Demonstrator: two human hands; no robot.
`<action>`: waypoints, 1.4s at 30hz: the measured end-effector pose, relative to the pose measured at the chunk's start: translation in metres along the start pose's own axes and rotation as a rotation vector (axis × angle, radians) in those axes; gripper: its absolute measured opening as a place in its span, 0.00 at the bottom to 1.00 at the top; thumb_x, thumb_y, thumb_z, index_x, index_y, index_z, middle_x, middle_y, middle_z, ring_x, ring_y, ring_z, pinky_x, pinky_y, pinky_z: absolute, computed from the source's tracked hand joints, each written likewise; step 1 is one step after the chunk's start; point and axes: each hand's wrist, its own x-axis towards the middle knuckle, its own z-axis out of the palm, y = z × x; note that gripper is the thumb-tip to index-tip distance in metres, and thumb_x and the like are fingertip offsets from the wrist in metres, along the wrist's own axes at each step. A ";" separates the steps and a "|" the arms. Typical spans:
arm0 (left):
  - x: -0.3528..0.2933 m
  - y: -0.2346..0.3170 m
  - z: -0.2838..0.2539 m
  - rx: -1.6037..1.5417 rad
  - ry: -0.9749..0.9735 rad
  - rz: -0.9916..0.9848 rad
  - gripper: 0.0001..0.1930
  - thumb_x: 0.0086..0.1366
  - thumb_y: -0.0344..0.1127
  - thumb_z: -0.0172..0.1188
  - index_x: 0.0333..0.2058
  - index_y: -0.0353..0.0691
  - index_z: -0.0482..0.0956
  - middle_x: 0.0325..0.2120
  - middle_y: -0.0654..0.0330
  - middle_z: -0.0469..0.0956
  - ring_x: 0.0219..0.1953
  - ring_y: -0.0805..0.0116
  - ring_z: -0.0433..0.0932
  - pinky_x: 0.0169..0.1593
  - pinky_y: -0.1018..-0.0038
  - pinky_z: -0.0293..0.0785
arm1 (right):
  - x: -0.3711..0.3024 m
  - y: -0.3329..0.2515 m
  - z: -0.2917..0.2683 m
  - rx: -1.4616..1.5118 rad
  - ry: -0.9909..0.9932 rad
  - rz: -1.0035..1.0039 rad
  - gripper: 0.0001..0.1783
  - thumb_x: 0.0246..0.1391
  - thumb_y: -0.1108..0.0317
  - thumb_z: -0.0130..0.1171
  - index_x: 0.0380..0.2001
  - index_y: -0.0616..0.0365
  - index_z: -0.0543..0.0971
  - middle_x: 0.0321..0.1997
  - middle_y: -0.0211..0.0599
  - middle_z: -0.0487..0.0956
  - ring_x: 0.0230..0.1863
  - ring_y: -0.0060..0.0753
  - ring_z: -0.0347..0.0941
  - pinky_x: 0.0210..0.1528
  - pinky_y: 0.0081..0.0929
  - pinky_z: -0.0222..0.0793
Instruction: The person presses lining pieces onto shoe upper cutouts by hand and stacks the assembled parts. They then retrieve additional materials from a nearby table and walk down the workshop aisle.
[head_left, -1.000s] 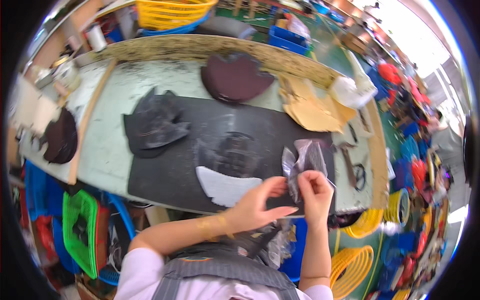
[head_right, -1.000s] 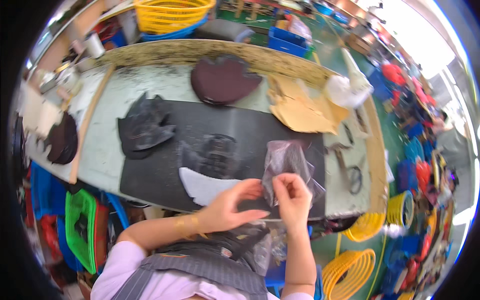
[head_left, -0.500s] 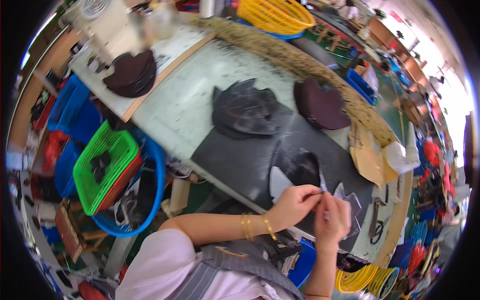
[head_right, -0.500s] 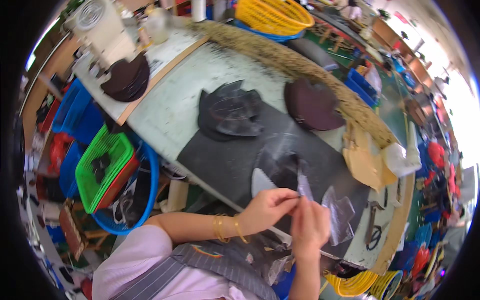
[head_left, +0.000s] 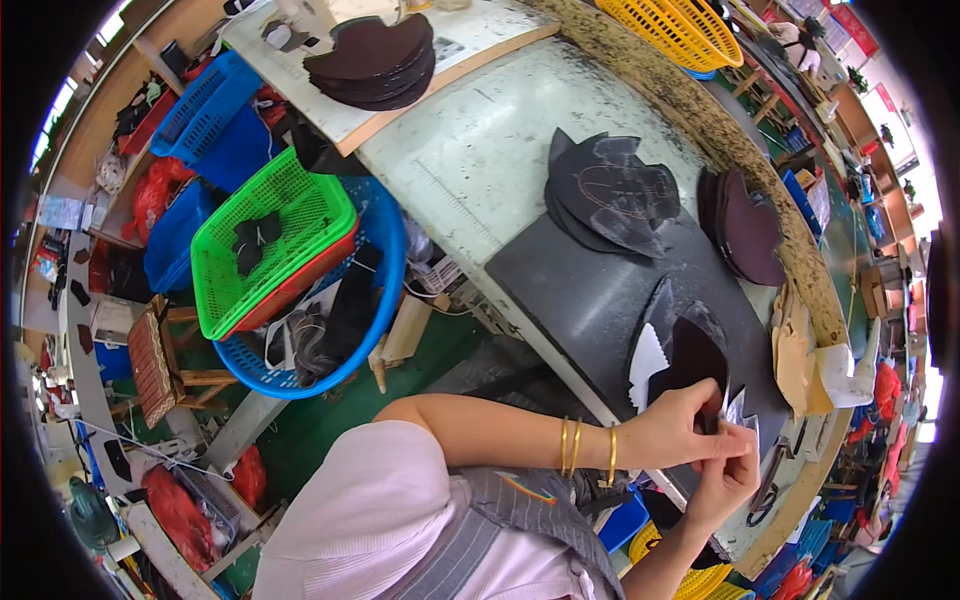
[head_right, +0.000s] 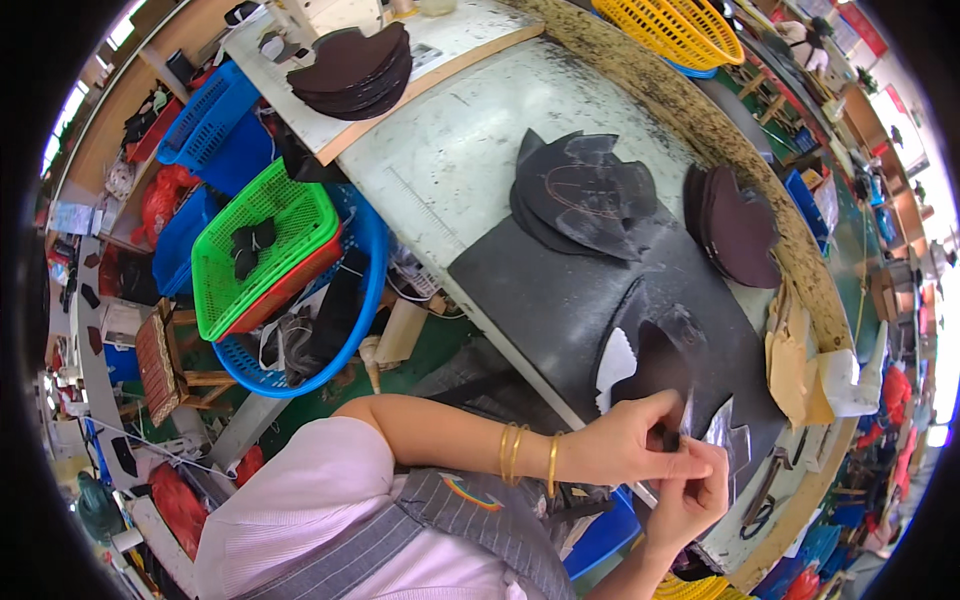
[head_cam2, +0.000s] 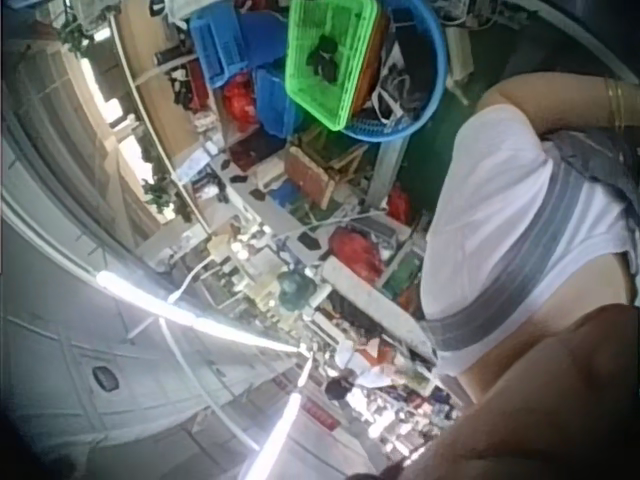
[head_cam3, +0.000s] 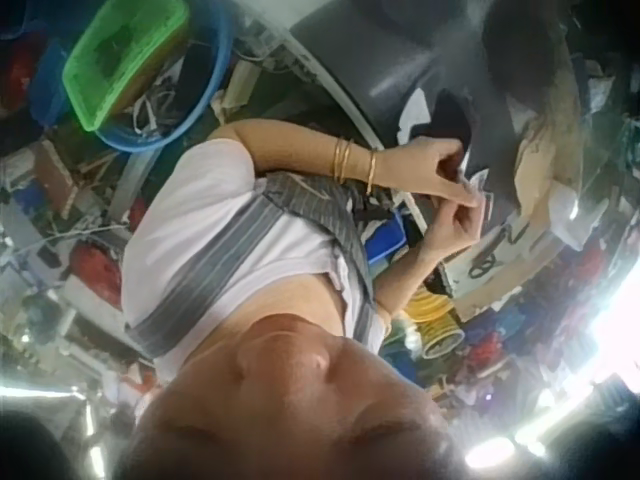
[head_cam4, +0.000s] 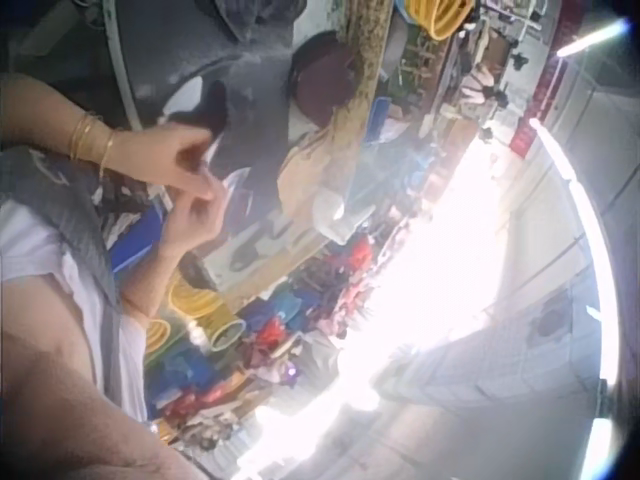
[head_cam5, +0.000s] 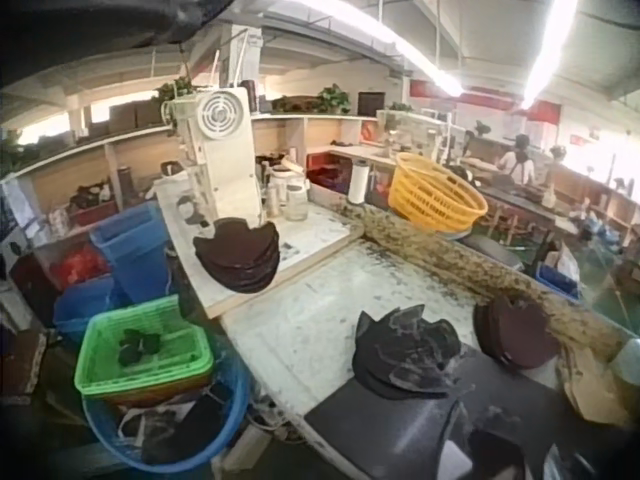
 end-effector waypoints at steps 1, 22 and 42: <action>0.000 -0.005 -0.001 0.004 0.013 -0.004 0.13 0.64 0.33 0.56 0.26 0.33 0.64 0.21 0.62 0.72 0.28 0.78 0.75 0.29 0.80 0.74 | -0.001 0.001 -0.004 0.102 0.021 0.120 0.03 0.55 0.78 0.51 0.28 0.64 0.74 0.27 0.27 0.71 0.26 0.13 0.63 0.28 0.11 0.57; 0.004 -0.062 0.015 -0.076 0.197 -0.268 0.13 0.69 0.38 0.47 0.36 0.33 0.75 0.28 0.67 0.73 0.32 0.82 0.67 0.36 0.80 0.67 | -0.051 0.033 0.036 0.055 0.244 0.207 0.07 0.62 0.68 0.48 0.31 0.58 0.70 0.21 0.21 0.65 0.20 0.10 0.58 0.21 0.11 0.51; -0.019 0.010 0.017 1.078 -0.701 0.776 0.11 0.53 0.41 0.62 0.33 0.44 0.78 0.14 0.69 0.67 0.15 0.75 0.68 0.20 0.78 0.63 | -0.067 0.024 -0.024 1.653 -0.007 1.134 0.26 0.63 0.52 0.38 0.51 0.63 0.69 0.53 0.44 0.73 0.52 0.42 0.71 0.56 0.40 0.65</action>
